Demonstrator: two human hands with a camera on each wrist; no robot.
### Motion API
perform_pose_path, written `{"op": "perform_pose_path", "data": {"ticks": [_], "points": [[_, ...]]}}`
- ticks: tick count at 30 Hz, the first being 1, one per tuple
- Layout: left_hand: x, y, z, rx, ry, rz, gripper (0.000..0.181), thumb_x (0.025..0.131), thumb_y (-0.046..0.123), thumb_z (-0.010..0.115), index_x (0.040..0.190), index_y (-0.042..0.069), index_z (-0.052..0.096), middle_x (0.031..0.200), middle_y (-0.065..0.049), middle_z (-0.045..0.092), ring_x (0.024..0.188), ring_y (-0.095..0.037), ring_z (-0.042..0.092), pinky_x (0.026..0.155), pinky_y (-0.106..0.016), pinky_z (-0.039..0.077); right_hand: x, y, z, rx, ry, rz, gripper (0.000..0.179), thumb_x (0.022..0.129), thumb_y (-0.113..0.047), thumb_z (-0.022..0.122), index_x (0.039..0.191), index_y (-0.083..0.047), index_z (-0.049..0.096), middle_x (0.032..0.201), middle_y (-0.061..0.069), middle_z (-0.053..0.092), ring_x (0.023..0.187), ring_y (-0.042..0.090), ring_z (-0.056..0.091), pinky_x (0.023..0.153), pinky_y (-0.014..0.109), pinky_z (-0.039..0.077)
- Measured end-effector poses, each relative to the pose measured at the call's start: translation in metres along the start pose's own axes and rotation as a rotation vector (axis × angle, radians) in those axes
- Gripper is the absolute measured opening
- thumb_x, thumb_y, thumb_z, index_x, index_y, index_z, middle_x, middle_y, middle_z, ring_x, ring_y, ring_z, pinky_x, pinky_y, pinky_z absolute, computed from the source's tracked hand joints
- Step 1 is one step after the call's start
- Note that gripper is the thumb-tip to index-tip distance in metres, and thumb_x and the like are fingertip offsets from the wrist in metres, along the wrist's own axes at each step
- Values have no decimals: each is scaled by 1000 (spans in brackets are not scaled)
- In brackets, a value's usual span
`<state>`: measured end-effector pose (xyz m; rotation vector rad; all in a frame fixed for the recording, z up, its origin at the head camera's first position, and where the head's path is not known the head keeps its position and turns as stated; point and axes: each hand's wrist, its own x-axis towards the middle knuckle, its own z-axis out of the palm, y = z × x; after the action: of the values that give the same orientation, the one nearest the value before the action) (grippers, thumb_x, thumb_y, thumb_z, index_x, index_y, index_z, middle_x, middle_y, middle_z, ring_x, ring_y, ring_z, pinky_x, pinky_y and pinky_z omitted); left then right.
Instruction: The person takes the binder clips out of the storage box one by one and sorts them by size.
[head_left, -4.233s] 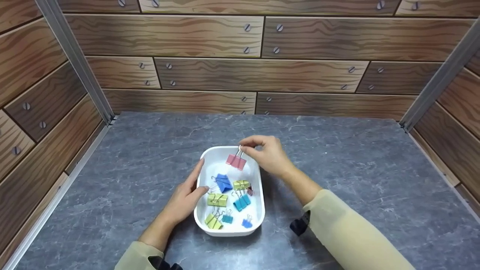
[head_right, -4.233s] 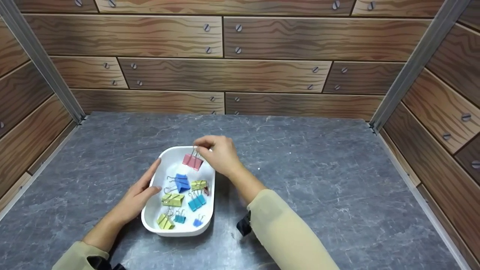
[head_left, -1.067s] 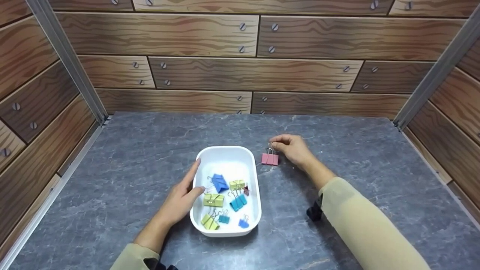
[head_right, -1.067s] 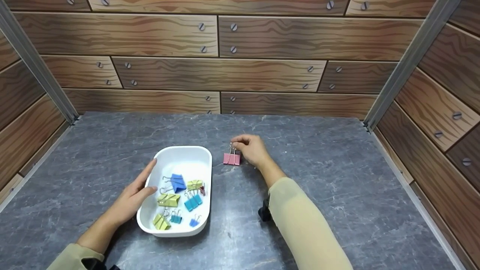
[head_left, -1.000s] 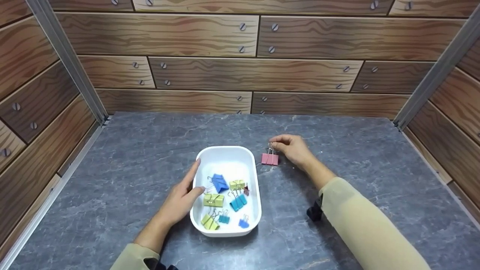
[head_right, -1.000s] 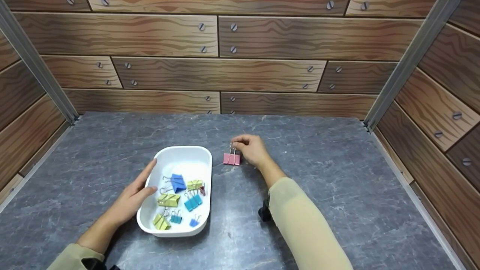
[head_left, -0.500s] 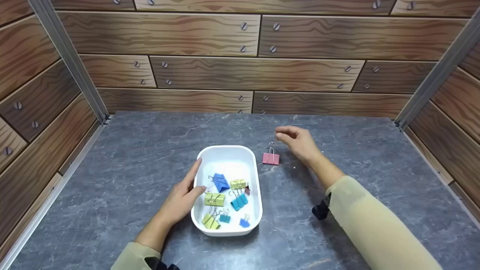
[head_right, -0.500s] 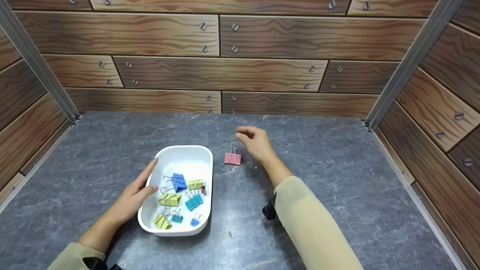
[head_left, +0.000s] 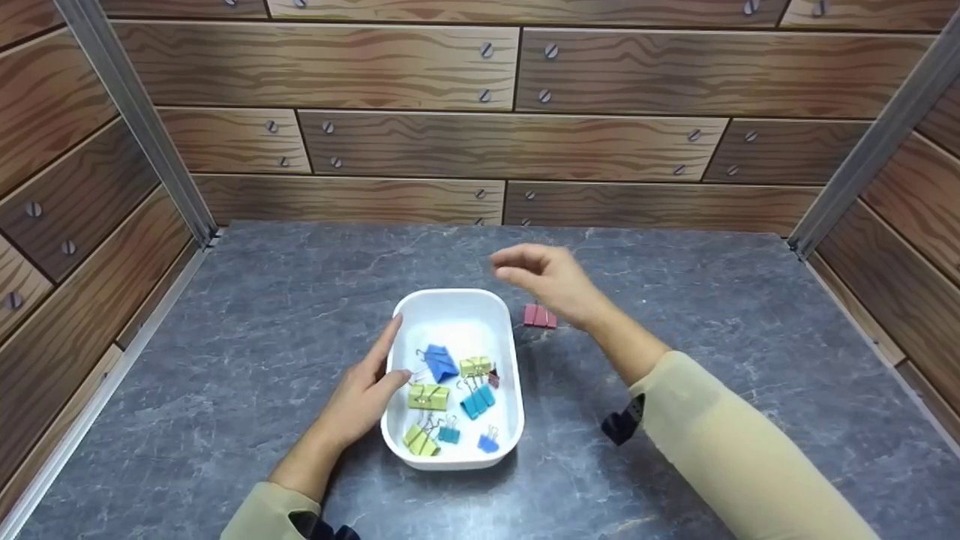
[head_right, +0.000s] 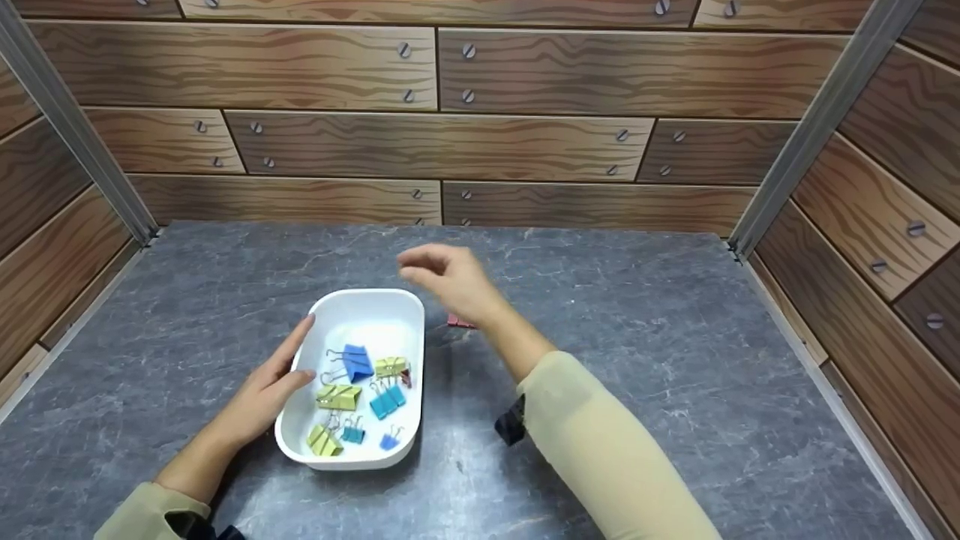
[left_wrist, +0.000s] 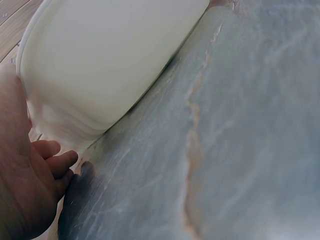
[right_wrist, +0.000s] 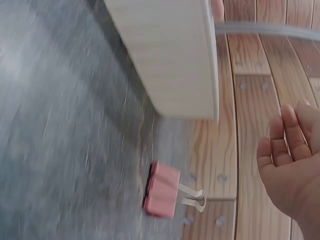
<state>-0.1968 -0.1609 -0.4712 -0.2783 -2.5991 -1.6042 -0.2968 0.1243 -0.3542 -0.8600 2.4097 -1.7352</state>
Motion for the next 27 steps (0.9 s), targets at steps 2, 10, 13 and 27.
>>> {"op": "perform_pose_path", "data": {"ticks": [2, 10, 13, 27], "points": [[0, 0, 0, 5, 3, 0, 71, 94, 22, 58, 153, 43, 24, 154, 4, 33, 137, -16, 36, 109, -43, 31, 0, -6, 9, 16, -46, -3, 25, 93, -9, 65, 116, 0, 69, 111, 14, 69, 103, 28, 65, 87, 37, 52], [0, -1, 0, -22, -6, 21, 72, 94, 21, 58, 153, 42, 24, 152, -1, 38, 130, -19, 46, 103, -43, 38, 6, 2, 45, 20, -231, -22, 28, 93, -9, 65, 118, 1, 67, 109, 17, 69, 100, 26, 66, 86, 35, 53], [1, -4, 0, -29, -6, 27, 72, 94, 20, 58, 154, 42, 23, 149, -4, 43, 120, -20, 54, 97, -43, 43, 7, 5, 58, -4, -290, -45, 27, 93, -8, 65, 117, 2, 67, 109, 17, 69, 99, 21, 66, 87, 33, 51], [-1, 0, -1, -20, 2, 8, 72, 93, 21, 60, 153, 43, 26, 148, -1, 44, 116, -20, 55, 96, -43, 44, 19, 30, 84, -82, -409, 44, 29, 92, -16, 68, 120, -7, 69, 109, 4, 71, 100, 13, 66, 88, 28, 51]]}}
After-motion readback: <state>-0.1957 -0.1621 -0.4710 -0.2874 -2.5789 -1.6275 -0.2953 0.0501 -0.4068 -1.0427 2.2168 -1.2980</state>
